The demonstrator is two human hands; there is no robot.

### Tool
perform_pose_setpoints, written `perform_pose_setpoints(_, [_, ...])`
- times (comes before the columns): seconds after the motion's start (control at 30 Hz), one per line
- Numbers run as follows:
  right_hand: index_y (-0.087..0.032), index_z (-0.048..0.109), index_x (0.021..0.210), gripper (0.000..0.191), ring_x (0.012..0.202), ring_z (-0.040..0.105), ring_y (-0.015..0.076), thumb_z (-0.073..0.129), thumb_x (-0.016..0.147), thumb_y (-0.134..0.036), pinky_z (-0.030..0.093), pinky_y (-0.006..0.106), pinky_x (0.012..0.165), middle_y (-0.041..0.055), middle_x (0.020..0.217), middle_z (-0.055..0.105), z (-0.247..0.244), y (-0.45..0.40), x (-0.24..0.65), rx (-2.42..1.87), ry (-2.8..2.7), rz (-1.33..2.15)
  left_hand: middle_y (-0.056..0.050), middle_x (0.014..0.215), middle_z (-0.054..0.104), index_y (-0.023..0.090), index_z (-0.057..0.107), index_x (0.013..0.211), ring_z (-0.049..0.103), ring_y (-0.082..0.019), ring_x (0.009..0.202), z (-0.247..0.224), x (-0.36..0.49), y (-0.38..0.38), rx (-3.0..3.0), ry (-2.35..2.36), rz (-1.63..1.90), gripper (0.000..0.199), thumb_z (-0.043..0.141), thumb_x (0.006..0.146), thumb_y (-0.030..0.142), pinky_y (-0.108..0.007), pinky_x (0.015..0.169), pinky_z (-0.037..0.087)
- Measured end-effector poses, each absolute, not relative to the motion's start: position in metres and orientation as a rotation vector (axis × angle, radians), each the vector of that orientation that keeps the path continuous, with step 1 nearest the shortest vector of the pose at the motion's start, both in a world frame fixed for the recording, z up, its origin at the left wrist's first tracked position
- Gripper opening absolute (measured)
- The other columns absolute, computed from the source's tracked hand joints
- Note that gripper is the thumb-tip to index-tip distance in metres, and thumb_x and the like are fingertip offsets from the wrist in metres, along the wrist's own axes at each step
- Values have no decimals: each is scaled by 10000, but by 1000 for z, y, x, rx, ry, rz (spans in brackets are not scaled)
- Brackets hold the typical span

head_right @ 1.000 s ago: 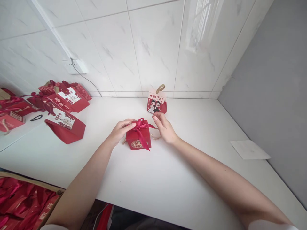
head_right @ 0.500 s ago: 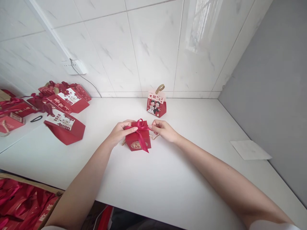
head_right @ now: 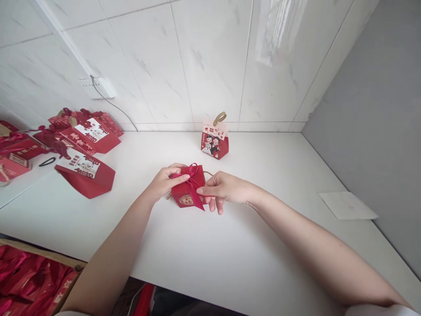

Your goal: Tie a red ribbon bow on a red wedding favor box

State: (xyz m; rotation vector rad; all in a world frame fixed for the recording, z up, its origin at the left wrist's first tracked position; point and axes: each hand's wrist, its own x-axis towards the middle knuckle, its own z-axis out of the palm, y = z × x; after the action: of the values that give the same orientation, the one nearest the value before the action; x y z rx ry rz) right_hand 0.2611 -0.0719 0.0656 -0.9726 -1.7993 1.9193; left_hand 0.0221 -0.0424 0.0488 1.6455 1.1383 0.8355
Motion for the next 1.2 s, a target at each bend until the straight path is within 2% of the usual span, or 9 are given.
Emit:
perform_pose_setpoints(0.23, [-110,692,718,382,566,691,189,725,766,-487,556,262,477,70,666,707,57,-74,255,-867,-1761,2200,-54,1187,608,163,491,562,615,-223,989,47,23,-43,1672,1159,828,433,671,769,498,-348,829,478])
perform_pose_setpoints(0.43, [-114,735,810,370,592,700,187,705,783,-482,581,279,554,81,706,725,43,-78,249,-855,-1802,2267,-70,1204,596,173,586,631,610,-239,1012,53,25,-49,1729,1196,794,373,676,750,516,-370,866,490])
perform_pose_setpoints(0.67, [-155,752,900,378,531,681,168,656,816,-512,550,276,540,90,847,744,65,-83,265,-911,-2190,2130,-72,1206,593,233,704,860,593,-285,1065,77,13,-57,1866,1109,550,338,803,608,435,-427,902,493])
perform_pose_setpoints(0.8, [-165,742,854,344,570,681,180,653,829,-497,539,292,582,79,834,731,90,-82,282,-956,-2242,1930,-69,1332,544,214,685,793,545,-294,1185,82,2,-54,1803,988,480,248,735,708,441,-418,985,442])
perform_pose_setpoints(0.9, [-171,706,795,372,571,652,163,626,843,-531,530,316,633,55,785,701,91,-72,289,-1002,-2017,1633,-65,1375,521,195,652,685,496,-304,1254,81,1,-52,1721,1009,545,303,652,787,479,-428,1058,367])
perform_pose_setpoints(0.97, [-186,687,840,390,664,652,174,588,862,-562,526,323,670,52,815,689,82,-62,287,-1031,-1788,1422,-63,1380,522,187,631,646,492,-309,1256,80,4,-52,1677,1010,594,340,628,805,488,-434,1059,358])
perform_pose_setpoints(1.03, [-219,680,982,388,949,632,215,532,898,-568,519,346,800,68,1034,678,68,-54,281,-1039,-1653,1315,-62,1381,522,182,616,643,495,-304,1250,79,8,-53,1650,975,611,352,604,823,485,-435,1048,365])
perform_pose_setpoints(1.1, [-257,652,1122,408,1186,521,231,476,929,-569,454,382,963,57,1272,592,54,-50,272,-1020,-1617,1373,-67,1379,522,178,599,640,503,-300,1239,77,13,-53,1636,944,599,360,586,835,480,-433,1035,376])
perform_pose_setpoints(1.2, [-264,624,1184,435,1241,484,235,446,940,-577,380,417,1049,47,1329,557,42,-52,259,-894,-1581,1574,-69,1365,535,174,570,609,504,-301,1235,75,15,-53,1638,938,607,371,585,833,469,-431,1047,364])
